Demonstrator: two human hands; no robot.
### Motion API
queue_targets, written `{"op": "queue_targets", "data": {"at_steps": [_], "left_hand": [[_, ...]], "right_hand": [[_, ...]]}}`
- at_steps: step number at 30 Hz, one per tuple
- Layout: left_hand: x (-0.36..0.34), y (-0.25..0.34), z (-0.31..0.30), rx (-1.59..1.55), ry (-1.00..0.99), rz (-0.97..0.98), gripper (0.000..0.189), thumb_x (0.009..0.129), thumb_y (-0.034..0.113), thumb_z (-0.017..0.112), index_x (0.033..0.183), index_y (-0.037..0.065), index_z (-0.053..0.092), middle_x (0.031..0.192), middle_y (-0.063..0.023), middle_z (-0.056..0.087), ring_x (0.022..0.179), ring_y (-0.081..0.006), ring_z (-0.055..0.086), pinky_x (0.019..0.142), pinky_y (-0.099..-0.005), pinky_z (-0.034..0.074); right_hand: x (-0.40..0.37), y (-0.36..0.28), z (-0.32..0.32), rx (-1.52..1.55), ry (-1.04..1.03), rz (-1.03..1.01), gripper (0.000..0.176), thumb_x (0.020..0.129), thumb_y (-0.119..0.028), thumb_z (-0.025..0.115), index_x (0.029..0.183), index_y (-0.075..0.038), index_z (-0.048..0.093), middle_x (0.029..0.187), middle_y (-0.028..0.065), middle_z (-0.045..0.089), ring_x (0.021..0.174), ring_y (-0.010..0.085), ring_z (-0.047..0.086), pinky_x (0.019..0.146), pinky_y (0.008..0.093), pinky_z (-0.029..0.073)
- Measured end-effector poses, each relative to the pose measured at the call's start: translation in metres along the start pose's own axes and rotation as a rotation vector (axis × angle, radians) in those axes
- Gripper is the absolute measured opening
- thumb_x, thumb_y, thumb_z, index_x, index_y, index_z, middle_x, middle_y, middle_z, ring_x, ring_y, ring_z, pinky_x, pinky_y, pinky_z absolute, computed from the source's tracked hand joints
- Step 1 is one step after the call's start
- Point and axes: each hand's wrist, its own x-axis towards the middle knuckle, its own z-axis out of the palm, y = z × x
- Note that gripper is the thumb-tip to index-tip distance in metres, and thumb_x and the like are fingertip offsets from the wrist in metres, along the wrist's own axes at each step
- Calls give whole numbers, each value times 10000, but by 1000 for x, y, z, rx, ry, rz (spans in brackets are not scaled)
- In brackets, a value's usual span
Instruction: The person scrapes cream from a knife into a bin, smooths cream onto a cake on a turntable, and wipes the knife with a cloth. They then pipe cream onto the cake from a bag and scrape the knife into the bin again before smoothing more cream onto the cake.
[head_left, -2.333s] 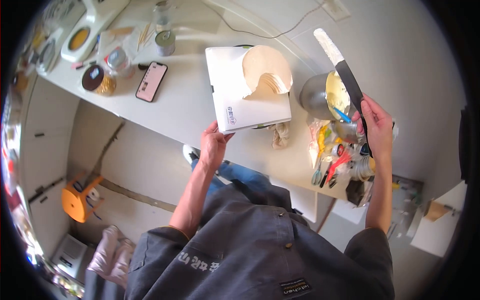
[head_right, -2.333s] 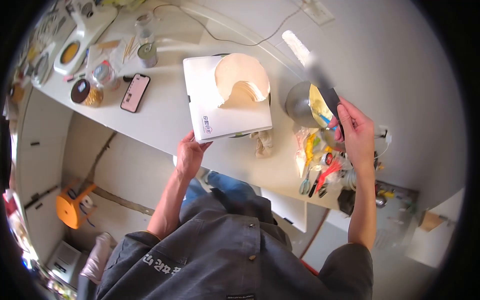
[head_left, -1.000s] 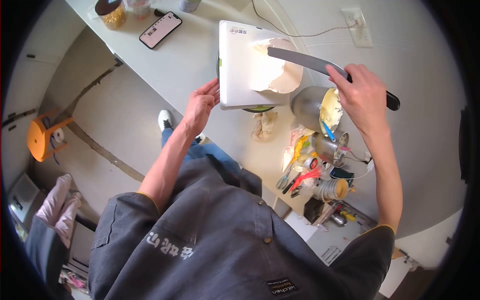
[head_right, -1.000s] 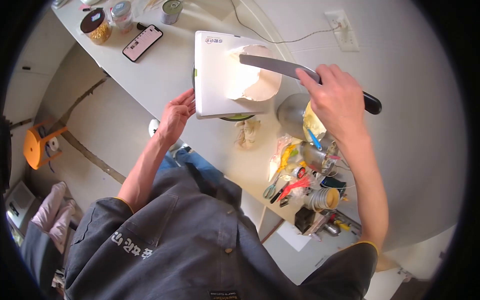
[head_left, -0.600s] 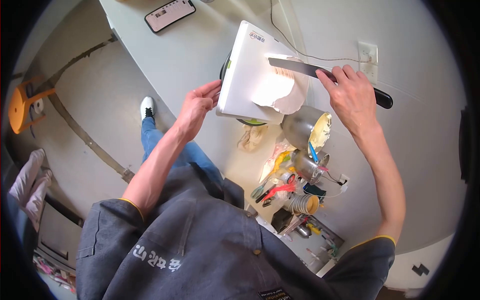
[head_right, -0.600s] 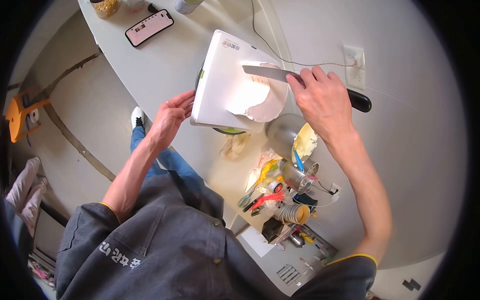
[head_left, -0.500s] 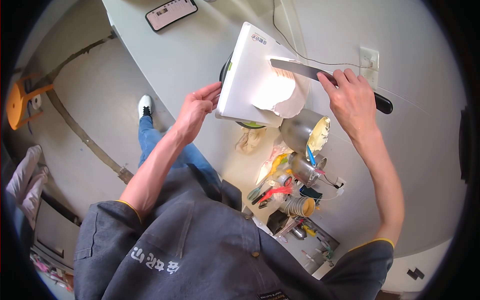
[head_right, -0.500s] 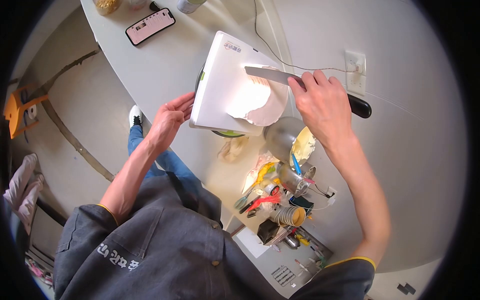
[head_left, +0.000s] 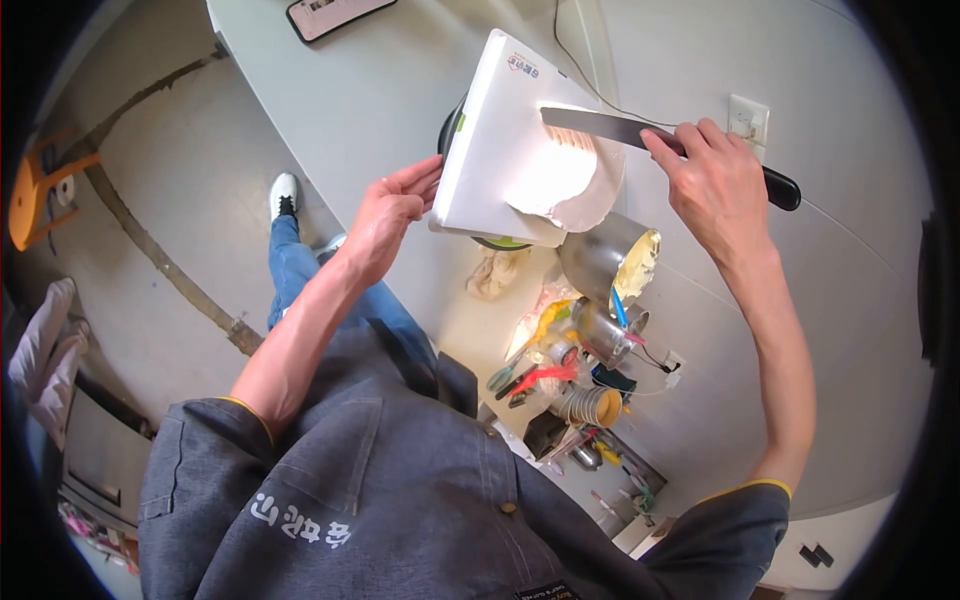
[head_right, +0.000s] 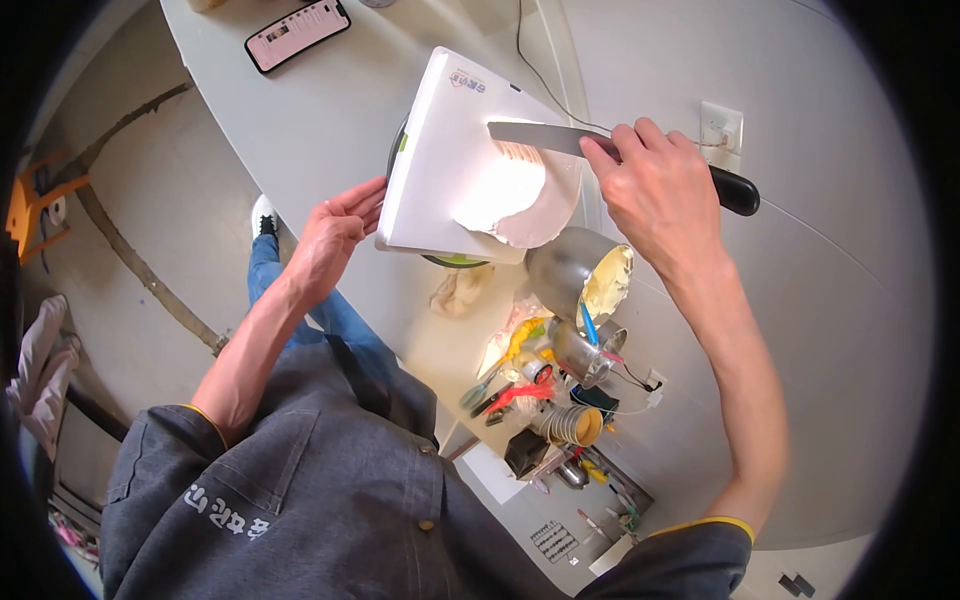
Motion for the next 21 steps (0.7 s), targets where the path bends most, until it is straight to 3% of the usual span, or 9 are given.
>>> {"op": "queue_targets", "data": {"at_steps": [2, 5, 14, 17, 21], "left_hand": [[0, -1, 0, -4, 0, 8, 821, 739, -138, 391, 1560, -129, 408, 1604, -210, 497, 1517, -262, 454, 1305, -382, 299], [1, -5, -1, -3, 2, 16, 828, 735, -139, 386, 1563, -128, 403, 1610, -210, 489, 1522, -261, 447, 1307, -379, 292], [-2, -3, 2, 31, -1, 22, 853, 723, -145, 382, 1576, -121, 387, 1628, -205, 467, 1539, -256, 421, 1307, -375, 281], [-3, -2, 3, 31, 0, 18, 858, 722, -146, 383, 1579, -121, 382, 1635, -209, 454, 1544, -264, 413, 1307, -379, 281], [-5, -2, 5, 33, 10, 11, 862, 720, -148, 380, 1581, -124, 372, 1641, -216, 442, 1548, -276, 407, 1307, -386, 286]], "right_hand": [[2, -1, 1, -15, -34, -3, 412, 770, -10, 697, 1136, -163, 808, 876, 16, 665, 849, 200, 640, 695, 364, 543], [4, -1, 3, 7, 13, -13, 147, 837, -76, 714, 972, -93, 770, 807, 48, 645, 829, 210, 647, 646, 365, 521], [-5, -3, 5, 63, -83, 24, 161, 836, -92, 734, 992, -95, 773, 805, 55, 646, 846, 221, 659, 671, 381, 555], [-8, -3, 4, 65, -156, 44, 280, 841, -88, 742, 1092, -185, 818, 801, 42, 657, 817, 222, 659, 665, 386, 578], [-11, -6, 2, 71, -250, 56, 253, 867, -113, 744, 1098, -185, 817, 794, 51, 660, 807, 228, 663, 654, 391, 571]]}}
